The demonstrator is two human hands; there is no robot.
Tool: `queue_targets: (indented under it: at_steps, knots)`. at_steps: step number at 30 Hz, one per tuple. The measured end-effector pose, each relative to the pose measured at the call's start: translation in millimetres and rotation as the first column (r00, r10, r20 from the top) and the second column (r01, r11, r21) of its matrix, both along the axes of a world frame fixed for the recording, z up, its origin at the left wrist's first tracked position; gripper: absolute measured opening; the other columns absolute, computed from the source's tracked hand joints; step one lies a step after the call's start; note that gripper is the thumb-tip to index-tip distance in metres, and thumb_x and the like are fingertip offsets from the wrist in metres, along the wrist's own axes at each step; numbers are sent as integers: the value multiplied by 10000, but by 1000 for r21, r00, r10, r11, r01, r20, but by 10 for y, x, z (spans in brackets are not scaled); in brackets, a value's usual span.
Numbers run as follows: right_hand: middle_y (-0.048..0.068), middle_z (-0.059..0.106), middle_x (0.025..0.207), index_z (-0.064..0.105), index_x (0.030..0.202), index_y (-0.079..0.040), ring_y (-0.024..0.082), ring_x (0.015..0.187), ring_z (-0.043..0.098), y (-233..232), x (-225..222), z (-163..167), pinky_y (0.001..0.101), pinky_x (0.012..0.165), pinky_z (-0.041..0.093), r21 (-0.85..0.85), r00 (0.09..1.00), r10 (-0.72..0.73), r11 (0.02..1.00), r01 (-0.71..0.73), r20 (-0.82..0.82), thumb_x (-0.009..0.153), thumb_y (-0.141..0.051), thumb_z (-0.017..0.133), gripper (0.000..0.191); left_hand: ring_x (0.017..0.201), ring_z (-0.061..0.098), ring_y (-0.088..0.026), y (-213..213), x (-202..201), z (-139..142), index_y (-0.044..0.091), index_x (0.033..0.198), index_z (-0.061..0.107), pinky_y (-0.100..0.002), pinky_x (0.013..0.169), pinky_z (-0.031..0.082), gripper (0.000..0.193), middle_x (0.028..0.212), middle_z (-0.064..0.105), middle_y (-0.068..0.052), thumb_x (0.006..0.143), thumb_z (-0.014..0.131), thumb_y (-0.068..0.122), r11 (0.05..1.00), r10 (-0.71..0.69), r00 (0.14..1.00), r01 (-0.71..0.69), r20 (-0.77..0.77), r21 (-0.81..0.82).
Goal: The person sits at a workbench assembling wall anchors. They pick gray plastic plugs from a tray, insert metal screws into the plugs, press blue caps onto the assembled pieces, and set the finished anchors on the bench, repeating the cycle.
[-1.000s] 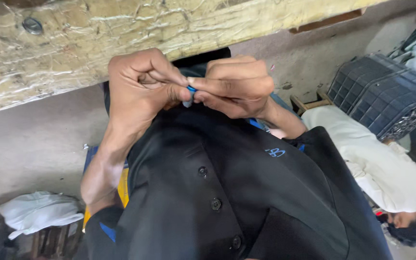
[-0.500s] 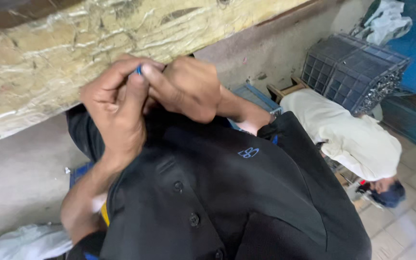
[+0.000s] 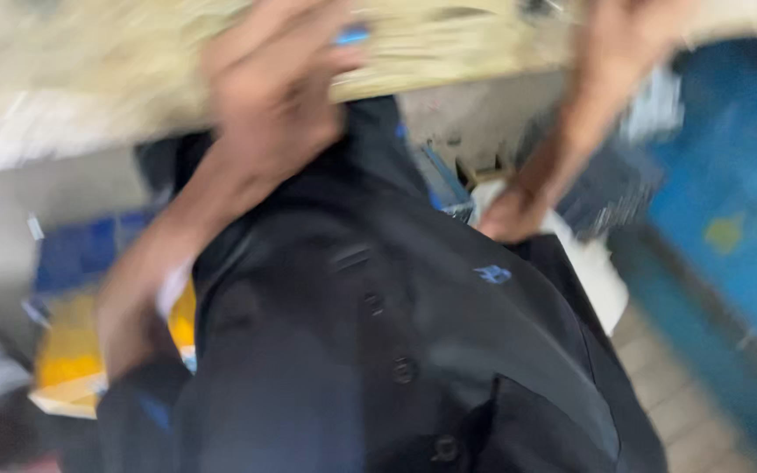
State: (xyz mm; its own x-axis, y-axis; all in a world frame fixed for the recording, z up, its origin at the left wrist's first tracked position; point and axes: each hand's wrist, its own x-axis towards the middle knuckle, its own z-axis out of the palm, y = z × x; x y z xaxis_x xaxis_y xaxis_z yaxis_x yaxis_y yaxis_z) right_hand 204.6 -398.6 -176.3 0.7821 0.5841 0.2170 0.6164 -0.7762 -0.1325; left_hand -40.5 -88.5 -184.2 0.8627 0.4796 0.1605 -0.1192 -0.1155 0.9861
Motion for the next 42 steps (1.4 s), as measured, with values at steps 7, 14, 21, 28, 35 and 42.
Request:
queue_targets:
  at_steps: [7, 14, 21, 28, 35, 42]
  knots:
    - [32, 762, 1049, 702, 1146, 22, 106, 859, 677, 296, 164, 109, 263, 725, 537, 149, 660, -97, 940, 306, -745, 1150, -91, 677, 116, 1020, 785, -211, -101, 60, -244, 27, 1234, 703, -328, 859, 639, 252, 1215, 670, -79, 989, 726, -27, 978, 156, 988, -155, -9, -141]
    - [138, 709, 1067, 627, 1211, 52, 195, 747, 641, 1042, -540, 744, 347, 624, 554, 635, 768, 213, 711, 302, -604, 1124, -79, 655, 159, 919, 725, -111, -20, 92, -21, 29, 1207, 711, -236, 840, 575, 91, 1073, 766, -51, 1117, 710, 40, 907, 13, 1000, -2, 23, -421]
    - [128, 651, 1005, 571, 1265, -7, 226, 734, 635, 1661, -1141, 722, 339, 620, 534, 648, 432, 485, 524, 553, -760, 1102, -4, 677, 195, 871, 681, -116, 128, 40, 230, 16, 1167, 709, -247, 783, 533, 192, 1008, 729, -50, 1144, 715, 206, 942, -42, 997, 60, 61, -329]
    - [132, 548, 994, 546, 1171, 56, 274, 667, 634, 1787, -1224, 850, 399, 595, 525, 724, 502, 523, 528, 443, -689, 1120, 65, 664, 129, 739, 583, -98, 234, 20, 385, 25, 1165, 734, -256, 654, 432, 267, 912, 699, -38, 1122, 693, 286, 946, -11, 1000, 11, 1, -324]
    - [162, 599, 967, 619, 1098, 68, 195, 606, 609, 1807, -1414, 849, 289, 478, 473, 756, 713, 428, 617, 219, -556, 997, 157, 709, 162, 731, 584, -147, 224, -57, 401, 4, 1144, 719, -269, 655, 424, 164, 867, 640, -69, 1125, 713, 166, 979, -56, 997, 46, -44, -197]
    - [179, 643, 950, 685, 1121, 33, 196, 726, 611, 1778, -1434, 819, 256, 617, 484, 690, 829, 446, 716, -105, -337, 960, 146, 813, 234, 863, 690, -245, 301, -25, 480, -29, 1177, 675, -298, 712, 526, 179, 975, 651, -139, 1004, 636, -59, 981, -194, 981, 194, -27, 23]
